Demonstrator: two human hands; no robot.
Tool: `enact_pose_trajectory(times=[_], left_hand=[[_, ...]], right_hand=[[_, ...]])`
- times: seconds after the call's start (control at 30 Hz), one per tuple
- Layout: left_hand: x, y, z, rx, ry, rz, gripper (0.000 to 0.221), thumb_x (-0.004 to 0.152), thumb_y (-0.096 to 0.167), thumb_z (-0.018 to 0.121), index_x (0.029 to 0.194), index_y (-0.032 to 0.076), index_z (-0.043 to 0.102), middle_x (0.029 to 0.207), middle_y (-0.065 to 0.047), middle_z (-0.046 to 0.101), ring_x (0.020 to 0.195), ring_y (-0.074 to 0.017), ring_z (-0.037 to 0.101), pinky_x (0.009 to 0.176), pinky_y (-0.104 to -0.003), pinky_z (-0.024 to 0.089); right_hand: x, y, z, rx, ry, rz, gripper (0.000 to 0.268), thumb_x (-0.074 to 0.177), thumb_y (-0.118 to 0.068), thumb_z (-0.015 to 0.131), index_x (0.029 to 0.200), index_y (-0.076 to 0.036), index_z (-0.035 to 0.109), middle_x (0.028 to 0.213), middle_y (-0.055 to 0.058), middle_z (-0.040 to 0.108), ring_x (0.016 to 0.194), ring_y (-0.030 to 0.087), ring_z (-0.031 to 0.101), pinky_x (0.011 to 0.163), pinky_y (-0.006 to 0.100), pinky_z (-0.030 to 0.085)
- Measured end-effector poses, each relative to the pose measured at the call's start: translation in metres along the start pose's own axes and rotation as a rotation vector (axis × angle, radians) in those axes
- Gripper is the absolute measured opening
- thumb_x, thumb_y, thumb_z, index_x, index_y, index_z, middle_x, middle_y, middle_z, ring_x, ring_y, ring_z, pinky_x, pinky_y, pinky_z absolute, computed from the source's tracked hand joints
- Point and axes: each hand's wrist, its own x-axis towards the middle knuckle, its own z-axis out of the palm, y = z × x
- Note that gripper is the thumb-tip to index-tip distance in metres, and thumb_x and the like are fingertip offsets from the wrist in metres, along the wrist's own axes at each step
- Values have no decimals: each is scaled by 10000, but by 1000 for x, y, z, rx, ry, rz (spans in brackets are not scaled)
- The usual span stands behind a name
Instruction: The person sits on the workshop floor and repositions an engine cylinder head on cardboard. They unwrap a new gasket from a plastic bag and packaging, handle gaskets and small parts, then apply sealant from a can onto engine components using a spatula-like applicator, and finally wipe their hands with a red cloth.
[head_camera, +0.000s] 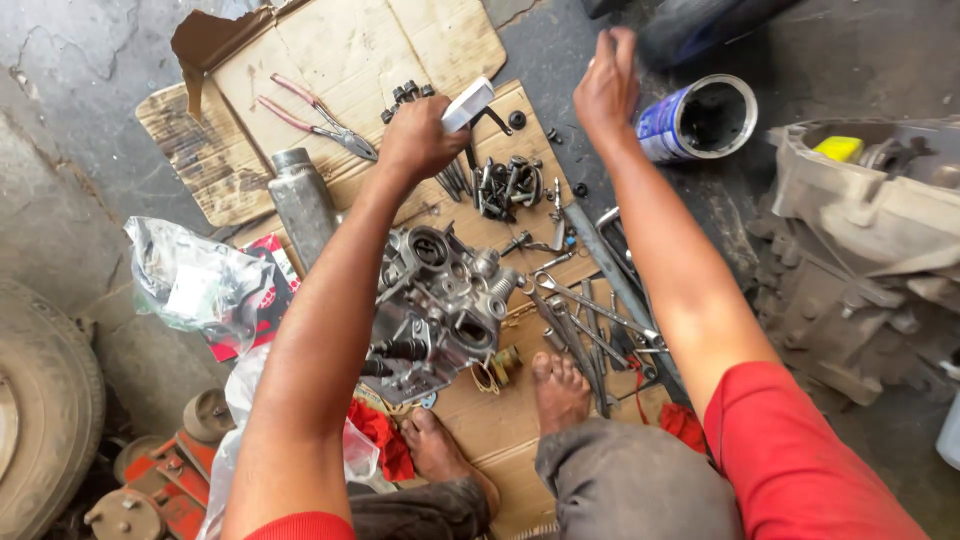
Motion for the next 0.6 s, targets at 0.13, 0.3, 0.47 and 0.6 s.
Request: enact_pose_trajectory(times=[0.13, 0.3, 0.47, 0.6], left_hand=[[28, -9, 1, 47, -2, 62, 219, 911, 250, 689, 980, 43, 679, 881, -156, 729, 773, -264, 691, 778, -445, 580], [90, -43, 14, 8, 43, 56, 212, 894, 240, 678, 980, 47, 670, 876, -142, 724, 757, -246, 706, 744, -420, 600], [130, -63, 21, -29, 94, 23, 238, 903, 259, 659, 1006, 44, 661, 908, -173, 726, 798, -278, 722, 761, -430, 605], [148, -87, 33, 12, 322, 95, 296, 897, 291, 723, 1017, 23, 686, 962, -230, 725, 867, -386, 703, 792, -495, 558]], right_hand=[[37, 45, 40, -227, 10, 118, 339, 967, -44, 568, 1298, 2, 623, 1468, 253, 462, 1155, 469, 593, 973, 535, 517], [40, 55, 51, -320, 81, -56, 378, 932, -50, 580, 1301, 14, 634, 1381, 306, 491, 1091, 473, 596, 869, 531, 539], [38, 45, 28, -343, 2, -12, 251, 968, -38, 581, 1203, 4, 656, 1277, 250, 560, 1069, 437, 613, 852, 541, 545], [28, 36, 15, -342, 24, -127, 191, 930, -6, 629, 1117, -16, 664, 1175, 199, 609, 1004, 415, 650, 804, 526, 553]])
